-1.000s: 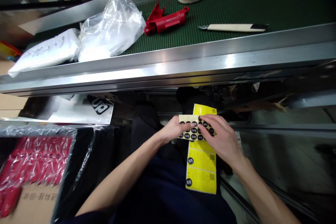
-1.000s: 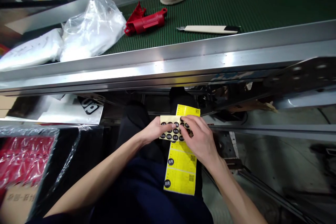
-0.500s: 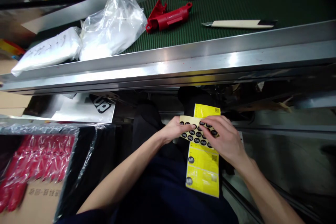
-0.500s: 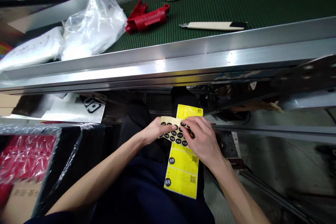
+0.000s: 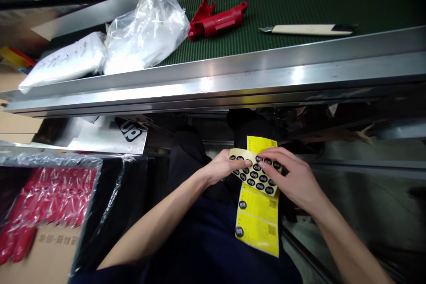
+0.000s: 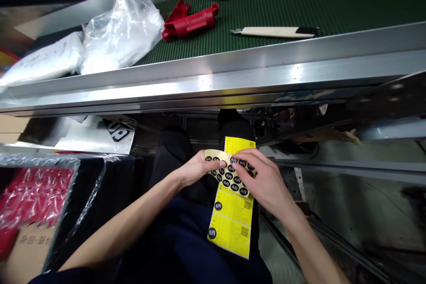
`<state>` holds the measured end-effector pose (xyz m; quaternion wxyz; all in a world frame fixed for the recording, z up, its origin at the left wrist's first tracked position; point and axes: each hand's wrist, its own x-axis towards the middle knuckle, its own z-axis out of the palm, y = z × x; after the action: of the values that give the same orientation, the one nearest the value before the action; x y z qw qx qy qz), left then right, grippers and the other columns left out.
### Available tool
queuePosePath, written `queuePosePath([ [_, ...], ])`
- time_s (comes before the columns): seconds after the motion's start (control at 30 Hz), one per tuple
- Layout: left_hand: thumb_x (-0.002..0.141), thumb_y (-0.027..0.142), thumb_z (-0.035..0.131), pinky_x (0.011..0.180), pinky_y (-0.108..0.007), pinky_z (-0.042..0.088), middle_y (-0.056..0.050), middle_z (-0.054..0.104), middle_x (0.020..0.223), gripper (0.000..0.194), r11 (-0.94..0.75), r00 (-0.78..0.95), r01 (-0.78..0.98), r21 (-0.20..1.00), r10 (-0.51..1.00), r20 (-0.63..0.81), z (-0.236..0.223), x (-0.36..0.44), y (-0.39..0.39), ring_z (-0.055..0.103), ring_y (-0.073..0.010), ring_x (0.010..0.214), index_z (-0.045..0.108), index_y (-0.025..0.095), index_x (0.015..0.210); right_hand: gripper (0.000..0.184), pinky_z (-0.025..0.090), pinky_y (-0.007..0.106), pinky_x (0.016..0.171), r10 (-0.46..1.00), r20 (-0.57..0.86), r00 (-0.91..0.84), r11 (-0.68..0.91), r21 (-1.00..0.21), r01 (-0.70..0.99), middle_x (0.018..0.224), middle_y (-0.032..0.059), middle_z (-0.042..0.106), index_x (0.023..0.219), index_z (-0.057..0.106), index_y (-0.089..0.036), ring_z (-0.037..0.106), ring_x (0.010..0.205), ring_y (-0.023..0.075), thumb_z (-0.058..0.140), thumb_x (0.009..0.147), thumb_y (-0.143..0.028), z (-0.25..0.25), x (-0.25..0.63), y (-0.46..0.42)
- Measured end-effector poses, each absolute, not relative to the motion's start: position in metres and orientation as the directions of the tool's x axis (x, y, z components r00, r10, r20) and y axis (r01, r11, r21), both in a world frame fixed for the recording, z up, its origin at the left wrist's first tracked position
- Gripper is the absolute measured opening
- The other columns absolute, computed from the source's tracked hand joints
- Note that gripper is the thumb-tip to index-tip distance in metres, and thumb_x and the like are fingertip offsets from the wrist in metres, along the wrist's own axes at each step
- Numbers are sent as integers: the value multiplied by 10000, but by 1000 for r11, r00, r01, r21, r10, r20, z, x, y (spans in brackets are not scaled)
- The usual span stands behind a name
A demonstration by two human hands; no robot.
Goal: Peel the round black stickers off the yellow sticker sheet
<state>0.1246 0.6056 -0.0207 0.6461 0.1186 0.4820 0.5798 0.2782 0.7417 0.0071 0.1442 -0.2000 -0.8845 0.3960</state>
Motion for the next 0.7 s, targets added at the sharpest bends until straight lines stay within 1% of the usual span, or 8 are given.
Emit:
queuePosePath([
  [0.07, 646, 430, 846, 794, -265, 478, -94, 696, 915, 460, 280, -151, -632, 723, 870, -469, -19, 125, 606, 627, -171, 812, 712, 112, 950, 188, 505, 358, 906, 424, 153, -893, 678, -707, 201, 1079, 26, 659, 1073, 676, -256, 612, 1015, 193, 620, 904, -318, 12, 278, 739],
  [0.2, 662, 423, 833, 801, -257, 466, -76, 679, 893, 429, 266, -157, -611, 745, 882, -444, -14, 125, 606, 609, -158, 810, 707, 112, 929, 137, 482, 372, 884, 376, 238, -895, 767, -622, 157, 1001, 7, 688, 1024, 666, -234, 619, 949, 182, 627, 908, -295, 17, 279, 735],
  [0.27, 669, 421, 828, 769, -243, 454, -65, 664, 860, 417, 273, -158, -588, 762, 885, -438, -13, 125, 605, 593, -146, 783, 699, 109, 915, 115, 474, 380, 889, 364, 259, -895, 792, -592, 151, 991, 4, 695, 999, 661, -228, 627, 940, 183, 627, 909, -291, 18, 280, 734],
  [0.43, 693, 431, 811, 652, -207, 381, -21, 602, 778, 397, 285, -155, -504, 815, 899, -410, -13, 123, 605, 524, -108, 703, 659, 111, 871, 95, 464, 384, 905, 330, 283, -901, 829, -542, 134, 997, 5, 699, 976, 667, -224, 635, 947, 182, 608, 908, -253, 23, 282, 733],
  [0.57, 713, 449, 791, 632, -210, 364, -11, 579, 769, 401, 285, -145, -454, 844, 911, -386, -15, 123, 606, 499, -103, 686, 638, 114, 873, 86, 442, 385, 916, 317, 296, -901, 849, -511, 131, 998, -9, 701, 962, 664, -224, 637, 953, 178, 601, 904, -221, 26, 281, 733],
  [0.7, 754, 432, 758, 616, -206, 362, -18, 570, 782, 371, 270, -154, -406, 873, 922, -356, -16, 124, 607, 498, -102, 689, 642, 110, 895, 49, 468, 362, 880, 350, 330, -877, 846, -514, 144, 939, -8, 693, 917, 645, -207, 642, 892, 163, 600, 898, -198, 26, 282, 734],
])
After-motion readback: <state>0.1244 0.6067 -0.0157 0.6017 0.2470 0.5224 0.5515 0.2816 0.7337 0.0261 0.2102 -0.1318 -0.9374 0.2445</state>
